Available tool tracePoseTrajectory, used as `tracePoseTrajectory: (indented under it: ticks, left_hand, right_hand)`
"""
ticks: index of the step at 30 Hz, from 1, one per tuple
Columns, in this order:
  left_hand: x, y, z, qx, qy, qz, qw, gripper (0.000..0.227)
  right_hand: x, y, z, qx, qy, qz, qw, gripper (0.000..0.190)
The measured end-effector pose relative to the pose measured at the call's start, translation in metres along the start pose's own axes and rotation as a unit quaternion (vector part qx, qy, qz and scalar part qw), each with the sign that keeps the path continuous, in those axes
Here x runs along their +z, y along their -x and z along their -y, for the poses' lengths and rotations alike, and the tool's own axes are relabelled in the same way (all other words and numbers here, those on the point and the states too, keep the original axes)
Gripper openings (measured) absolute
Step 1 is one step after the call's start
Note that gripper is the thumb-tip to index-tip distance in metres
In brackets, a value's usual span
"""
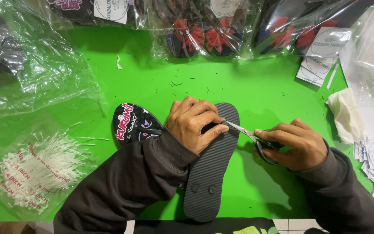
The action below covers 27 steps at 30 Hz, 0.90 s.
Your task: The person trims excess material from the edges of a pair of black flip-flops using scissors. They then wipe the flip-flops with a white cloth and cut a white plastic string pin with the scissors.
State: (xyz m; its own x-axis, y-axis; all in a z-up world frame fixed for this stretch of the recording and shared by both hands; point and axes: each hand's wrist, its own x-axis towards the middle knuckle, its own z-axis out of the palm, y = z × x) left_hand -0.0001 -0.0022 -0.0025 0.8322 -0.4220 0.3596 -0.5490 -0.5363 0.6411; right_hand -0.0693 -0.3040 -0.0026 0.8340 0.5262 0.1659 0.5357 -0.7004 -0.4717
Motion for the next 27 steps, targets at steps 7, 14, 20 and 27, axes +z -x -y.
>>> tracePoseTrajectory:
  ticks: [7, 14, 20, 27]
  left_hand:
    - [-0.005, -0.002, -0.005, -0.001, -0.017, -0.008, 1.000, 0.023]
    - [-0.051, -0.007, -0.014, 0.012, -0.057, 0.042, 0.997, 0.037]
    - [-0.123, 0.026, -0.006, -0.024, -0.165, 0.024, 0.986, 0.029]
    - [-0.144, 0.075, 0.013, -0.180, -0.201, 0.059, 0.961, 0.056]
  right_hand:
    - [-0.006, -0.007, 0.004, 0.050, -0.012, -0.029, 0.998, 0.036]
    - [-0.022, -0.024, 0.017, 0.091, -0.119, -0.063, 0.987, 0.048]
    - [-0.026, -0.056, 0.044, 0.034, -0.084, -0.103, 0.991, 0.050]
    - [0.013, -0.074, 0.050, -0.021, 0.097, -0.090, 0.991, 0.040]
